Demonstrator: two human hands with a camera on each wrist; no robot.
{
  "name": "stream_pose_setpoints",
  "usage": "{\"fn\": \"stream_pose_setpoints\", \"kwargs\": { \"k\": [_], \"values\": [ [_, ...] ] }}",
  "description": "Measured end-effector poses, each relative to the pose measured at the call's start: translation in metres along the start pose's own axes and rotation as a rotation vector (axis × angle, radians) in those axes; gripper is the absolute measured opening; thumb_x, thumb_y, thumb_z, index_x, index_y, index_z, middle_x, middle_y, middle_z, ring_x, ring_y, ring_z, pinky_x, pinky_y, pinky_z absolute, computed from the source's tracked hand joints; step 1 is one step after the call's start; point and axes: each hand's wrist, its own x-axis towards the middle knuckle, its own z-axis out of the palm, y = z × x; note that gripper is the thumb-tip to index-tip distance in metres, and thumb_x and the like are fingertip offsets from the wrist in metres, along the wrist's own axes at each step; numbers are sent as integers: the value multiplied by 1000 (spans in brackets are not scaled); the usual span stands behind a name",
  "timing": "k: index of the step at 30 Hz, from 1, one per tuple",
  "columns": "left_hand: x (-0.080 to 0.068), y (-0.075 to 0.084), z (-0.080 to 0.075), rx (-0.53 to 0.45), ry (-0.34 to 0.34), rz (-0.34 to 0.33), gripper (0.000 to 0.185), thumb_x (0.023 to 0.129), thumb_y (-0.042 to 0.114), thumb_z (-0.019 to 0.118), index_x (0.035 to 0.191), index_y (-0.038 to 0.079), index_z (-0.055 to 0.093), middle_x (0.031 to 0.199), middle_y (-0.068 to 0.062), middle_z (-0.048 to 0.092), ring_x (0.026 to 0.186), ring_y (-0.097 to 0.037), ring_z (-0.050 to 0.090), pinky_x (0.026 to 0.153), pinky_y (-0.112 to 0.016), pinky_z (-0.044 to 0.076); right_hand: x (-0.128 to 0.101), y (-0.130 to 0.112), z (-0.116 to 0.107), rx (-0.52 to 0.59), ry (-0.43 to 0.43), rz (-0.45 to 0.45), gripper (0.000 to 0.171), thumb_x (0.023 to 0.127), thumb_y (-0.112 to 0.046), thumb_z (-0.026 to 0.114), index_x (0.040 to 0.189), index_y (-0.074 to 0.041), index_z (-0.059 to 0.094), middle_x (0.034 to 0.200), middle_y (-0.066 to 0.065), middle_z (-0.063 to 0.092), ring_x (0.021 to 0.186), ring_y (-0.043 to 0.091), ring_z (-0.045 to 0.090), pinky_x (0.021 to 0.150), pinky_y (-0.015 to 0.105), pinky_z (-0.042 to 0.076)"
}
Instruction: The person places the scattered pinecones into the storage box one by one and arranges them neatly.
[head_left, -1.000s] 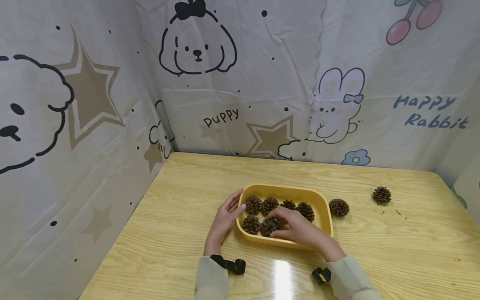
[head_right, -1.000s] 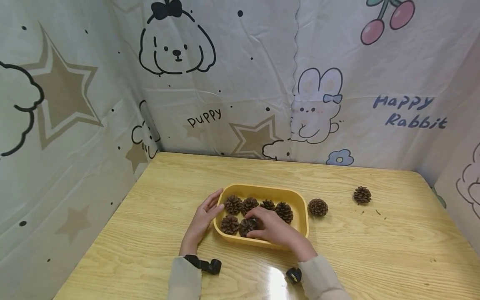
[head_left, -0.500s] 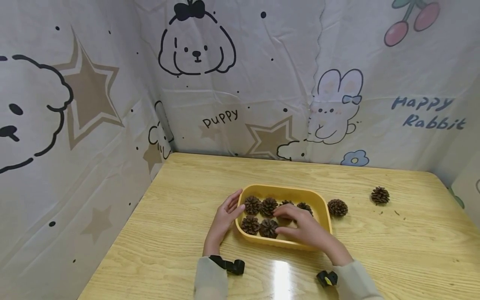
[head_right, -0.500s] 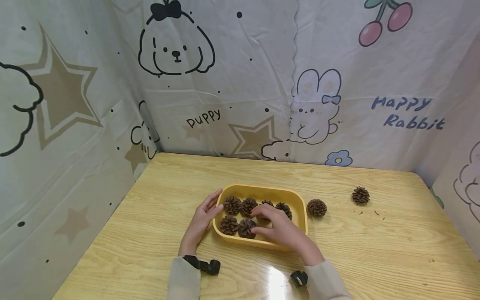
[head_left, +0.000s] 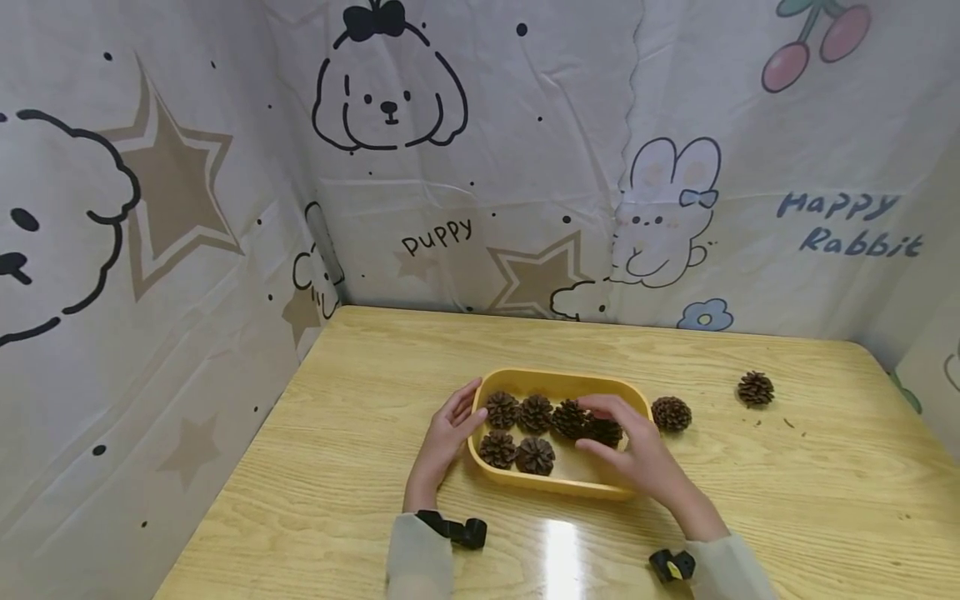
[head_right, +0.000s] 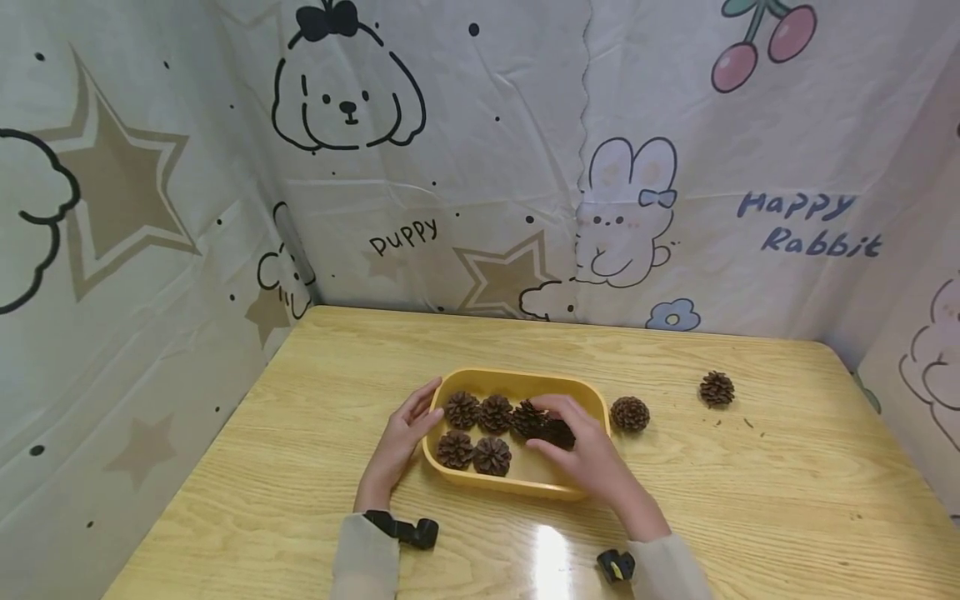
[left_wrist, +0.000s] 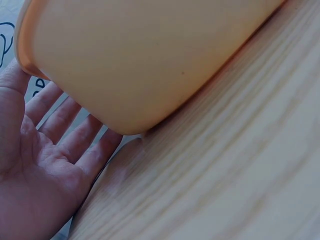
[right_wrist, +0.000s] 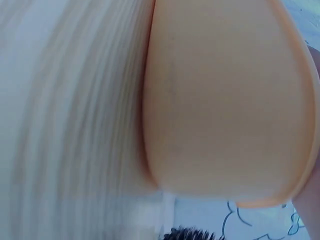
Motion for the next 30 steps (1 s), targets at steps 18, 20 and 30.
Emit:
{"fn": "stream_pose_setpoints", "kwargs": {
  "k": [18,20,30],
  "values": [
    [1,-1,-1,-7,-3,-12,57,96,22,63,149,18,42,154,-10,42,144,-28,39,118,-40,37,-25,38,-40,-2,244,204,57,70,20,75,123,7,59,124,13,60,111,-14,55,94,8,50],
    [1,0,-1,-20,-3,-22,56,96,23,63,148,19,43,154,-8,42,144,-27,39,118,-39,37,-27,41,-44,-1,263,232,55,71,19,74,123,8,59,126,4,59,111,-14,54,94,8,49],
    [0,0,0,-19,0,-16,56,96,22,63,148,20,43,155,-8,42,145,-27,38,118,-41,36,-42,58,-53,-48,289,438,55,80,3,77,131,0,56,130,-8,54,119,-17,42,97,0,41]
  ]
}}
